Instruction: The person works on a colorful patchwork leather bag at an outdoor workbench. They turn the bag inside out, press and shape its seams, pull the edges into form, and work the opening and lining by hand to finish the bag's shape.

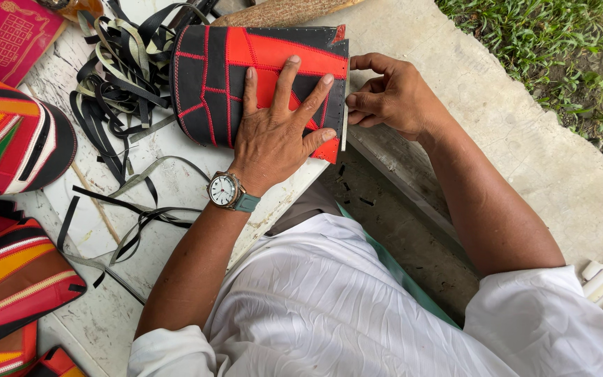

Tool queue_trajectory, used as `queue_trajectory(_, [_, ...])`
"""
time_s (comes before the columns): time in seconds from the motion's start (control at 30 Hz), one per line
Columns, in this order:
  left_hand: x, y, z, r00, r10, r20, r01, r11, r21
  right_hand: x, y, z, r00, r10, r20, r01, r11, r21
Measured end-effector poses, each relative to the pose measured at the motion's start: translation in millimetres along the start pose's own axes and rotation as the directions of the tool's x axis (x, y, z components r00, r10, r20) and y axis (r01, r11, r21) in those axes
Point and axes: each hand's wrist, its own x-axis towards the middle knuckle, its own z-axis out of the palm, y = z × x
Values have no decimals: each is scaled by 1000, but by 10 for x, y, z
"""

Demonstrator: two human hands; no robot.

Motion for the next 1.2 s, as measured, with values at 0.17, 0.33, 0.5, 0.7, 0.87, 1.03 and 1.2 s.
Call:
queue_trajectory(0.17, [-10,-9,20,992,52,-114,-47,998,48,-30,-25,19,1000,0,-10,0,1000,-25])
queue_trajectory(0.33, [-8,8,9,1000,11,-27,-12,999,-34,-51,-25,44,1000,16,-24,-17,999,-49])
queue_trajectory(0.5, [-13,22,-18,1000,-7,9,7,999,-51,-56,7,52,1000,-25,-3,25,997,-74])
queue_trajectory(0.7, [-23,13,-10,1000,1,-6,-2,999,-45,-46,35,67,1000,-17,-11,17,998,-56])
queue_trajectory(0.87, [-27,-4,13,997,26,-71,-28,999,-36,-54,22,56,1000,-24,17,24,999,-25])
queue_trajectory(1.03, [-24,-16,30,1000,4,-18,-4,999,-43,-54,8,65,1000,-12,-4,12,998,-59])
queue_trajectory(1.2, [-29,-9,41,1000,6,-26,-7,999,-39,-68,6,76,1000,-13,-24,11,996,-85])
